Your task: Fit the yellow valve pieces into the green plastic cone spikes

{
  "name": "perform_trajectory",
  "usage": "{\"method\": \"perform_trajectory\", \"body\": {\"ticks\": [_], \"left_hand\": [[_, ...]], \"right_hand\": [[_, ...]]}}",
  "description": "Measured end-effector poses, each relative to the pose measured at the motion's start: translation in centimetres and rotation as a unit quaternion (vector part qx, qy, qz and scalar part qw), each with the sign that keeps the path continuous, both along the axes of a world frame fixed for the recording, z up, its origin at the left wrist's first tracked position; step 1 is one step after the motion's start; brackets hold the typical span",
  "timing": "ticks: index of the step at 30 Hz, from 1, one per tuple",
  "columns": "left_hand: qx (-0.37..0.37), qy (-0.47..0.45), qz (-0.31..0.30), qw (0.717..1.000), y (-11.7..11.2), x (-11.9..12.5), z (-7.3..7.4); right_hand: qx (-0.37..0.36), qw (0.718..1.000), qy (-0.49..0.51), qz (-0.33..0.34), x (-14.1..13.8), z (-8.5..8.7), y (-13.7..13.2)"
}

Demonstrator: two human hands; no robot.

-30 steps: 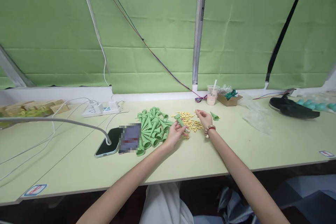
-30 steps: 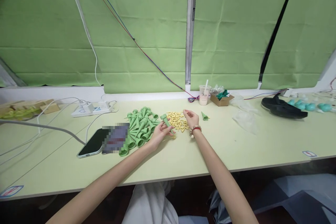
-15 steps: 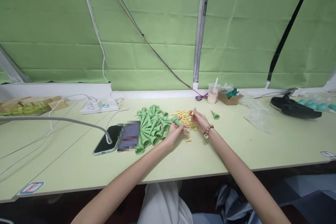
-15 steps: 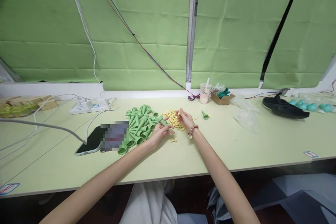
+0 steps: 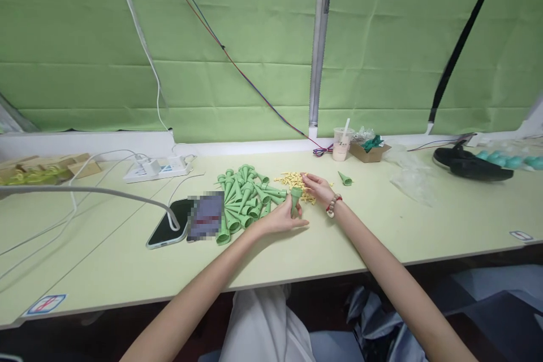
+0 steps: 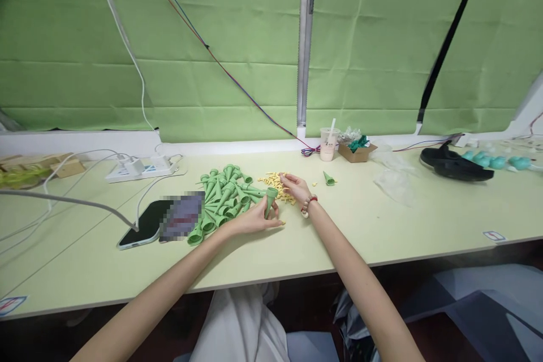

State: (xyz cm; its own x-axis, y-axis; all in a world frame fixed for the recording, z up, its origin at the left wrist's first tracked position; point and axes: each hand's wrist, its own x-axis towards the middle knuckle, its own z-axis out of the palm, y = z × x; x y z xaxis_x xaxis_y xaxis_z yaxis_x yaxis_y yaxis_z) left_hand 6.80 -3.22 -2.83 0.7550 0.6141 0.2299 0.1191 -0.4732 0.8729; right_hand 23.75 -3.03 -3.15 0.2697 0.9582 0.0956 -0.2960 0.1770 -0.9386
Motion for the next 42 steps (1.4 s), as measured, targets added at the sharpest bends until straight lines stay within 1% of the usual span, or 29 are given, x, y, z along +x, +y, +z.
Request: {"method": "perform_trajectory", "body": {"ticks": [1, 3, 6, 8, 12, 14, 16, 18, 19, 21, 24, 26, 27, 28, 30, 32, 34, 37, 39, 42], "left_hand": [[0.024, 0.009, -0.007, 1.0, 0.0, 0.0, -0.1], [0.06, 0.01, 0.001, 0.998, 0.0, 0.1, -0.4], [0.093, 0.005, 0.041, 0.995, -0.2, 0.8, -1.3], [0.104, -0.006, 0.084, 0.991, -0.3, 1.4, -1.8], [0.072, -0.043, 0.185, 0.979, 0.0, 2.1, -2.5], [0.059, -0.052, 0.215, 0.973, 0.2, 2.2, -2.5], [0.052, -0.068, 0.233, 0.969, 0.4, 2.2, -2.3], [0.03, -0.095, 0.231, 0.968, 0.5, 2.2, -2.1], [0.007, -0.111, 0.222, 0.969, 0.5, 2.2, -2.0], [-0.066, -0.141, 0.193, 0.969, 0.4, 2.3, -1.8], [-0.197, -0.172, 0.177, 0.949, 0.2, 2.4, -1.5], [-0.259, -0.184, 0.176, 0.932, 0.1, 2.4, -1.3], [-0.277, -0.189, 0.173, 0.926, 0.0, 2.3, -1.2], [-0.285, -0.195, 0.169, 0.923, 0.0, 2.2, -1.1], [-0.275, -0.212, 0.164, 0.923, 0.1, 2.1, -1.0], [-0.249, -0.232, 0.161, 0.926, 0.3, 1.9, -0.9], [-0.239, -0.249, 0.156, 0.926, 0.4, 1.8, -0.7], [-0.246, -0.261, 0.138, 0.923, 0.6, 1.7, -0.5], [-0.248, -0.262, 0.128, 0.924, 0.7, 1.6, -0.4], [-0.249, -0.254, 0.117, 0.927, 0.8, 1.5, -0.2]], "right_hand": [[0.002, 1.0, -0.008, -0.011, 0.2, 0.0, 0.1], [0.0, 0.999, -0.03, -0.042, 0.4, -0.1, 0.3], [-0.016, 0.995, -0.052, -0.087, 0.8, -0.4, 0.7], [-0.025, 0.993, -0.049, -0.104, 0.9, -0.5, 0.9], [-0.019, 0.988, -0.064, -0.136, 0.8, -0.5, 1.0], [-0.009, 0.985, -0.093, -0.145, 0.7, -0.5, 1.0], [-0.002, 0.982, -0.118, -0.145, 0.5, -0.6, 0.9], [0.001, 0.98, -0.134, -0.145, 0.4, -0.7, 0.9], [0.002, 0.979, -0.138, -0.147, 0.4, -0.8, 0.9], [0.007, 0.978, -0.145, -0.15, 0.4, -1.0, 0.9], [0.03, 0.969, -0.181, -0.164, 0.4, -1.2, 0.9], [0.051, 0.951, -0.234, -0.194, 0.4, -1.2, 0.8], [0.061, 0.939, -0.263, -0.212, 0.3, -1.2, 0.7], [0.071, 0.927, -0.291, -0.227, 0.3, -1.2, 0.6], [0.091, 0.908, -0.331, -0.242, 0.2, -1.1, 0.5], [0.113, 0.904, -0.338, -0.237, 0.0, -1.2, 0.4], [0.132, 0.911, -0.324, -0.217, -0.1, -1.3, 0.4], [0.144, 0.92, -0.305, -0.199, -0.4, -1.3, 0.4], [0.136, 0.929, -0.286, -0.193, -0.6, -1.2, 0.5], [0.096, 0.959, -0.21, -0.163, -1.0, -0.9, 0.7]]}}
